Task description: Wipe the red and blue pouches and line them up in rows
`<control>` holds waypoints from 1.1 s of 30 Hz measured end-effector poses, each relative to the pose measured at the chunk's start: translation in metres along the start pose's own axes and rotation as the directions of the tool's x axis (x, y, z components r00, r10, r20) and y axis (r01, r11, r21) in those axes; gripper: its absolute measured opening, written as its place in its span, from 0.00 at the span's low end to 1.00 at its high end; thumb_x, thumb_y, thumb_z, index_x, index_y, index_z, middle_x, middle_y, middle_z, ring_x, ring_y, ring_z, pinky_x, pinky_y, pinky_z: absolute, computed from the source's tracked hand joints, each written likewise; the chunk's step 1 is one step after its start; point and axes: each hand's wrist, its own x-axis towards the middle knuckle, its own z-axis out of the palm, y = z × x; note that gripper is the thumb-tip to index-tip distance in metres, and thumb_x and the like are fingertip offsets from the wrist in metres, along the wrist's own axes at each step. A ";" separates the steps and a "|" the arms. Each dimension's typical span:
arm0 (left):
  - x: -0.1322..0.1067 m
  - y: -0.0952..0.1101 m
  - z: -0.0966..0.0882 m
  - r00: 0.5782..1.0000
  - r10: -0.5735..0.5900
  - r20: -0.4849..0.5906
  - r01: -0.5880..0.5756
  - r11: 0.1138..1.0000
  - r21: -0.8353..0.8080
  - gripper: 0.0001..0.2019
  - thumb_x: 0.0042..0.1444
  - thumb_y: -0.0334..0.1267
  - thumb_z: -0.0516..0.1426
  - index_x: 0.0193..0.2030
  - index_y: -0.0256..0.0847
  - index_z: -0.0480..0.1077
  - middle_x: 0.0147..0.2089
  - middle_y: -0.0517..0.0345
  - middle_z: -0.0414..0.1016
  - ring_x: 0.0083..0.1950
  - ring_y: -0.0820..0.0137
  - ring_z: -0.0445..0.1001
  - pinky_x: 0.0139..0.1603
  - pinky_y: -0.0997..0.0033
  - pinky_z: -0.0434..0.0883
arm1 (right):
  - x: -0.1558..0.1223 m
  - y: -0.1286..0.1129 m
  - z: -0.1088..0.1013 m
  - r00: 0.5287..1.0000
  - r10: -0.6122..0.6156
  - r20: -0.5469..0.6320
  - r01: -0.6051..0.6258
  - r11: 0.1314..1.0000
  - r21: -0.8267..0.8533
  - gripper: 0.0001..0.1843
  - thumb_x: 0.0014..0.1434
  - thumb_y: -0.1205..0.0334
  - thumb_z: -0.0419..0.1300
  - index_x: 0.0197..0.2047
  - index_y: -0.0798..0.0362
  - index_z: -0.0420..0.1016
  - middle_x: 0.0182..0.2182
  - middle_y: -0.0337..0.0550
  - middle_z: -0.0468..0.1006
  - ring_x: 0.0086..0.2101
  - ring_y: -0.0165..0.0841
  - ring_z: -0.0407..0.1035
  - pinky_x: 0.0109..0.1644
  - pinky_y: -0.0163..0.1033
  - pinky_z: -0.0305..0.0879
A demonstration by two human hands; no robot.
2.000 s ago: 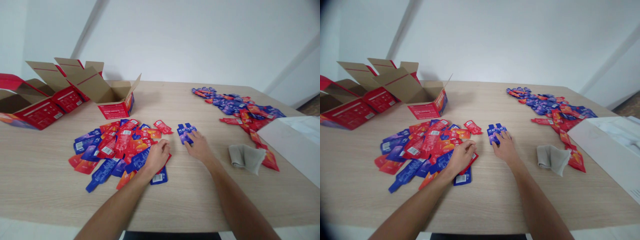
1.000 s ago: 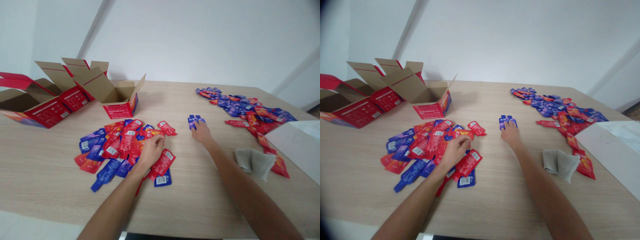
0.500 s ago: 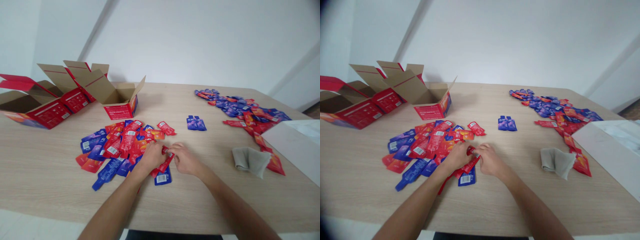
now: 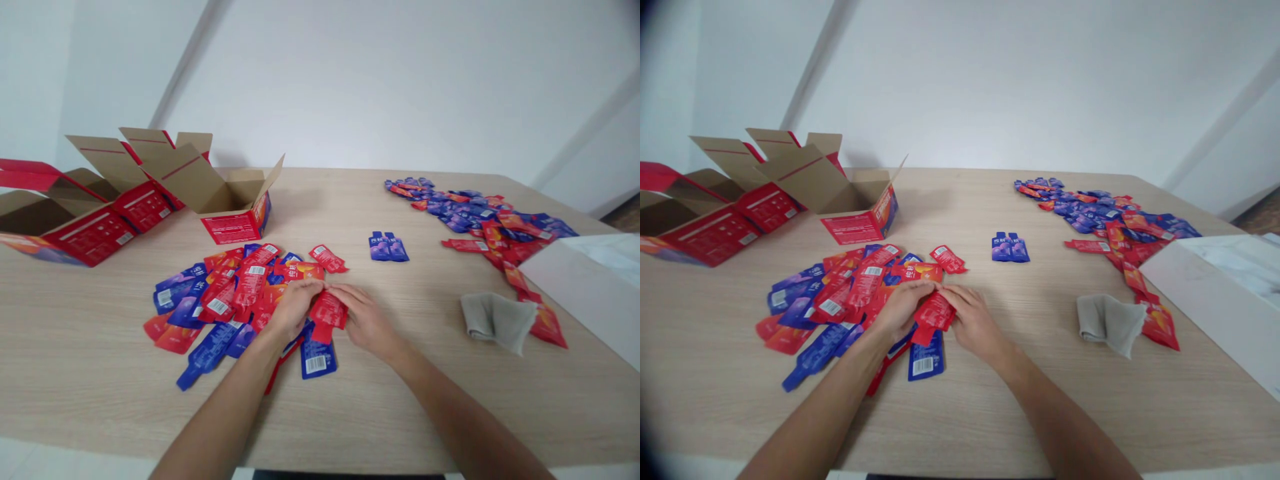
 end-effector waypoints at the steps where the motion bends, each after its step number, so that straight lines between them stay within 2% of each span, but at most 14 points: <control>1: -0.001 0.002 0.001 0.999 -0.030 0.017 0.031 0.998 -0.050 0.12 0.54 0.43 0.56 0.36 0.36 0.73 0.30 0.55 0.74 0.29 0.70 0.73 0.32 0.69 0.70 | 0.000 -0.001 -0.002 0.997 0.052 -0.050 -0.051 0.998 0.031 0.21 0.66 0.65 0.54 0.62 0.48 0.70 0.57 0.49 0.75 0.57 0.41 0.67 0.63 0.50 0.62; 3: -0.002 0.005 0.002 1.000 0.010 0.006 -0.011 1.000 0.017 0.16 0.59 0.48 0.51 0.34 0.37 0.72 0.30 0.54 0.73 0.28 0.69 0.72 0.29 0.69 0.68 | 0.001 -0.002 -0.003 0.967 0.222 -0.123 -0.203 0.968 0.146 0.15 0.69 0.56 0.53 0.52 0.50 0.76 0.45 0.48 0.81 0.46 0.41 0.75 0.53 0.48 0.70; 5: -0.004 0.005 0.004 0.991 0.129 -0.026 -0.122 0.975 0.184 0.19 0.61 0.50 0.50 0.31 0.38 0.71 0.31 0.54 0.73 0.30 0.68 0.72 0.28 0.70 0.66 | 0.001 -0.003 -0.001 0.917 0.379 -0.120 -0.322 0.886 0.333 0.18 0.68 0.49 0.54 0.51 0.51 0.74 0.38 0.46 0.82 0.37 0.39 0.76 0.43 0.44 0.73; 7: -0.006 0.000 0.010 0.964 0.258 -0.056 -0.225 0.913 0.340 0.18 0.63 0.51 0.51 0.30 0.39 0.69 0.32 0.56 0.72 0.33 0.69 0.70 0.32 0.71 0.65 | 0.001 -0.006 0.002 0.897 0.437 -0.059 -0.347 0.783 0.516 0.22 0.66 0.45 0.55 0.54 0.52 0.70 0.37 0.44 0.81 0.33 0.37 0.76 0.38 0.41 0.72; 9: -0.009 -0.007 0.019 0.936 0.346 -0.062 -0.284 0.848 0.448 0.19 0.66 0.52 0.49 0.32 0.40 0.67 0.32 0.58 0.71 0.34 0.70 0.68 0.35 0.71 0.64 | 0.002 -0.010 0.005 0.893 0.450 -0.029 -0.343 0.720 0.604 0.23 0.65 0.42 0.55 0.53 0.51 0.69 0.36 0.42 0.80 0.31 0.35 0.74 0.35 0.39 0.71; 11: -0.011 -0.014 0.027 0.919 0.388 -0.062 -0.300 0.795 0.527 0.20 0.68 0.51 0.45 0.32 0.41 0.64 0.30 0.60 0.69 0.32 0.71 0.67 0.35 0.70 0.63 | 0.003 -0.014 0.007 0.870 0.489 -0.072 -0.359 0.725 0.588 0.22 0.66 0.40 0.53 0.46 0.51 0.71 0.34 0.41 0.79 0.30 0.34 0.72 0.33 0.37 0.69; 14: -0.015 -0.021 0.037 0.909 0.412 -0.062 -0.294 0.739 0.606 0.20 0.69 0.49 0.44 0.28 0.42 0.61 0.25 0.62 0.64 0.27 0.72 0.64 0.32 0.71 0.58 | 0.003 -0.019 0.007 0.807 0.548 -0.221 -0.394 0.778 0.490 0.24 0.69 0.40 0.46 0.36 0.50 0.70 0.30 0.40 0.76 0.30 0.34 0.69 0.33 0.37 0.65; 17: -0.020 -0.022 0.042 0.910 0.412 -0.048 -0.300 0.734 0.610 0.22 0.68 0.50 0.46 0.25 0.42 0.59 0.23 0.64 0.61 0.25 0.73 0.62 0.29 0.71 0.55 | 0.003 -0.020 0.005 0.771 0.547 -0.327 -0.412 0.819 0.400 0.26 0.70 0.41 0.43 0.34 0.50 0.68 0.28 0.39 0.74 0.29 0.33 0.67 0.32 0.36 0.61; 19: -0.022 -0.020 0.043 0.922 0.383 -0.051 -0.285 0.765 0.578 0.23 0.68 0.51 0.46 0.23 0.42 0.59 0.22 0.64 0.61 0.24 0.74 0.60 0.28 0.71 0.54 | 0.002 -0.021 0.004 0.776 0.533 -0.337 -0.420 0.836 0.354 0.26 0.71 0.41 0.42 0.33 0.50 0.68 0.27 0.39 0.74 0.28 0.33 0.66 0.32 0.37 0.60; 21: -0.024 -0.017 0.043 0.929 0.366 -0.062 -0.275 0.792 0.546 0.23 0.67 0.52 0.47 0.25 0.41 0.61 0.22 0.64 0.62 0.25 0.73 0.61 0.29 0.71 0.55 | 0.001 -0.021 0.003 0.809 0.505 -0.302 -0.410 0.852 0.327 0.26 0.71 0.42 0.42 0.34 0.50 0.68 0.27 0.40 0.74 0.28 0.34 0.66 0.33 0.37 0.59; 24: -0.022 -0.012 0.040 0.905 0.415 -0.096 -0.321 0.813 0.486 0.17 0.67 0.51 0.49 0.32 0.41 0.64 0.28 0.64 0.65 0.31 0.72 0.64 0.34 0.73 0.60 | 0.000 -0.024 0.005 0.879 0.426 -0.215 -0.354 0.885 0.303 0.23 0.71 0.44 0.42 0.37 0.50 0.69 0.29 0.41 0.75 0.30 0.34 0.68 0.35 0.38 0.59; 26: -0.019 -0.012 0.037 0.883 0.452 -0.124 -0.359 0.822 0.442 0.16 0.68 0.50 0.48 0.33 0.42 0.63 0.30 0.64 0.65 0.32 0.72 0.64 0.35 0.73 0.62 | -0.001 -0.025 0.007 0.903 0.393 -0.172 -0.332 0.895 0.297 0.22 0.71 0.45 0.43 0.37 0.49 0.69 0.29 0.40 0.74 0.29 0.34 0.67 0.35 0.37 0.58; 29: -0.015 -0.015 0.034 0.871 0.468 -0.147 -0.364 0.818 0.446 0.17 0.68 0.49 0.47 0.30 0.42 0.60 0.29 0.64 0.62 0.32 0.72 0.62 0.35 0.73 0.62 | -0.001 -0.026 0.009 0.893 0.416 -0.172 -0.356 0.887 0.295 0.21 0.70 0.45 0.46 0.31 0.49 0.65 0.24 0.36 0.69 0.25 0.32 0.62 0.31 0.36 0.54; 33: -0.016 -0.020 0.035 0.897 0.438 -0.051 -0.355 0.785 0.507 0.17 0.68 0.49 0.48 0.32 0.42 0.62 0.29 0.63 0.65 0.32 0.72 0.64 0.36 0.72 0.61 | 0.001 -0.024 0.005 0.862 0.456 -0.223 -0.382 0.872 0.306 0.22 0.69 0.45 0.48 0.28 0.49 0.61 0.21 0.33 0.64 0.24 0.30 0.59 0.29 0.35 0.52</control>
